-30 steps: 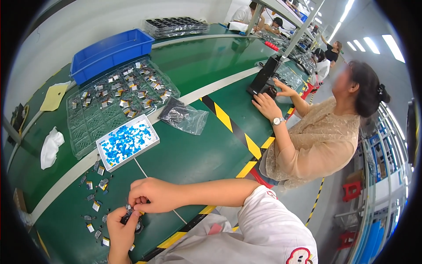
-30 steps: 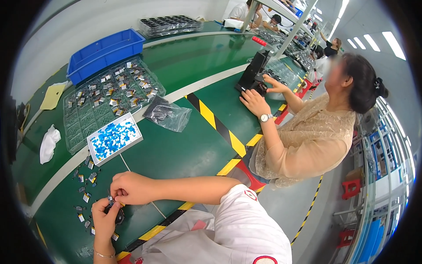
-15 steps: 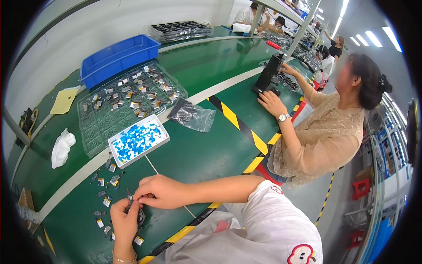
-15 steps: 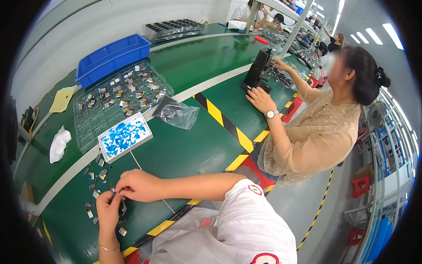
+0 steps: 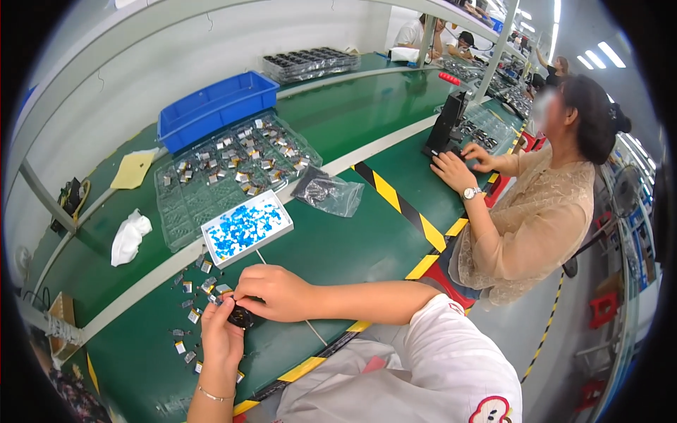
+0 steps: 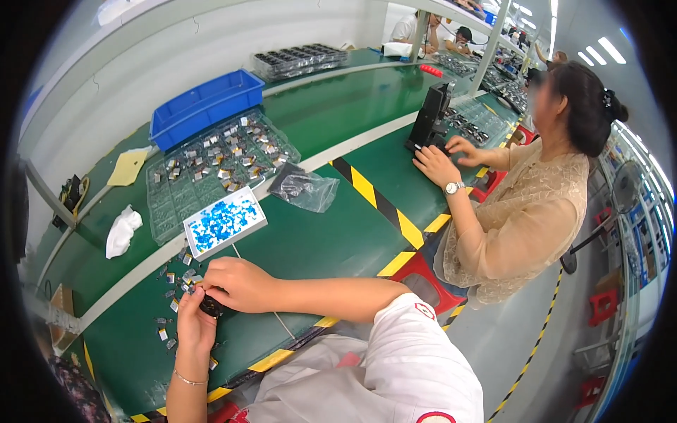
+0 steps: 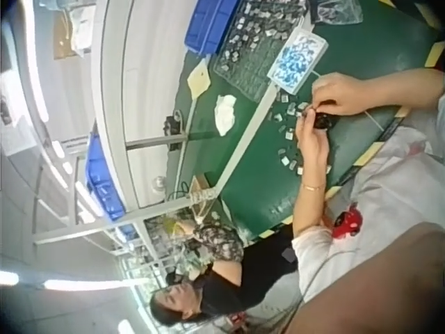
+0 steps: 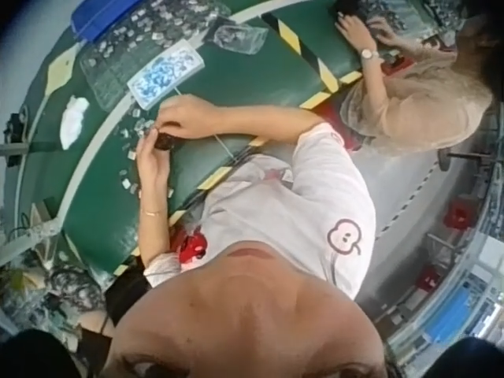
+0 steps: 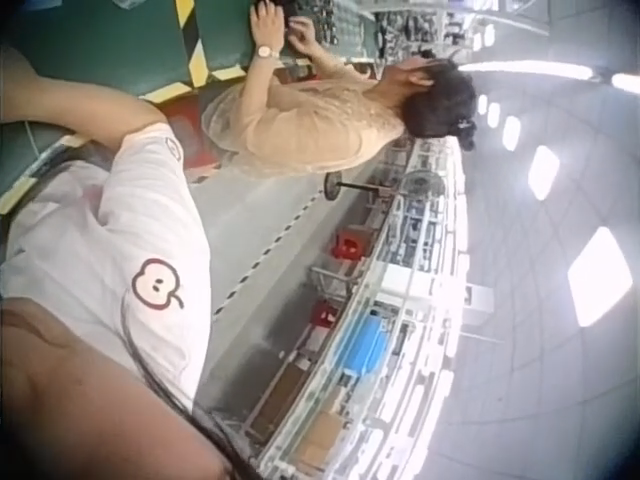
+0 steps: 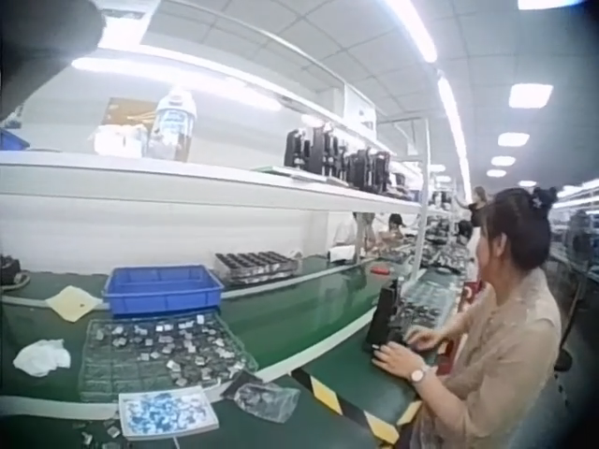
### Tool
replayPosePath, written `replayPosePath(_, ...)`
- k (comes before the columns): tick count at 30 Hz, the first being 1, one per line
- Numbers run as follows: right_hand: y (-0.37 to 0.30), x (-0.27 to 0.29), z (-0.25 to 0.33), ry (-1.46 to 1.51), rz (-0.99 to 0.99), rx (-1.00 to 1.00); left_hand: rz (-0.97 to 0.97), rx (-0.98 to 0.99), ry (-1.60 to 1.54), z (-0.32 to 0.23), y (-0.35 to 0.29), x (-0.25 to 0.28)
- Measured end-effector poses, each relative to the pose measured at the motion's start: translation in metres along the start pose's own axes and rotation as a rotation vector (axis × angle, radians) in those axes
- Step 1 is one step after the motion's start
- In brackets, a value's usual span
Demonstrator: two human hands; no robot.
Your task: The person assembles small electronic components and batteries onto plastic housing frames by hand.
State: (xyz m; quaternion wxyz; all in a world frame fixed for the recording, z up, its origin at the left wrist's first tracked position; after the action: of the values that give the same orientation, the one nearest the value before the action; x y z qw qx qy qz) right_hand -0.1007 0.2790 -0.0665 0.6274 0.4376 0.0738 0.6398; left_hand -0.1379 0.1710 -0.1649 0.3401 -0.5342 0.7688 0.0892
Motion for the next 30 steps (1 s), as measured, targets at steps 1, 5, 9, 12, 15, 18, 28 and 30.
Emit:
replayPosePath(1, 0.000, 0.003, 0.003, 0.001, -0.023, 0.037, 0.021, 0.007, -0.015, 0.000, 0.000, -0.001)
replayPosePath(5, -0.001, 0.004, 0.009, -0.044, 0.044, 0.107, 0.017, 0.054, -0.037, 0.007, -0.003, 0.001)
replayPosePath(9, -0.005, 0.000, 0.010, -0.052, 0.044, 0.165, 0.006, 0.114, -0.041, 0.016, -0.005, 0.006)
replayPosePath(12, -0.006, -0.005, 0.007, -0.031, 0.088, 0.127, 0.033, 0.217, -0.058, 0.022, -0.012, 0.000)
replayPosePath(15, -0.008, -0.006, 0.006, 0.076, 0.102, 0.083, 0.015, 0.206, -0.023, 0.019, -0.019, 0.004)
replayPosePath(18, -0.007, -0.001, -0.003, 0.226, 0.092, -0.009, 0.083, 0.214, 0.071, 0.014, -0.021, -0.007)
replayPosePath(28, 0.017, 0.063, -0.044, -0.347, -0.071, -0.038, -0.009, 0.104, 0.071, 0.001, -0.031, -0.003)
replayPosePath(30, 0.014, 0.087, -0.062, -0.569, -0.212, -0.058, -0.003, 0.119, 0.067, -0.004, -0.029, -0.004)
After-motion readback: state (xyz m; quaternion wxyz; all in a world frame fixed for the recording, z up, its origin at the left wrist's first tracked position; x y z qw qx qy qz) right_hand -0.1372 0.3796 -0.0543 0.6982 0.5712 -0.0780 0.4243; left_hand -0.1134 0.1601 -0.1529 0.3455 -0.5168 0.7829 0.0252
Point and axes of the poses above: each hand's wrist, its own y-axis towards the middle knuckle, its own x-axis out of the back of the hand, z = x × y, the point moved 10 cm from there along y, towards the middle knuckle, and after that the axes turned 1 degree about -y, right-handed, at the moved point
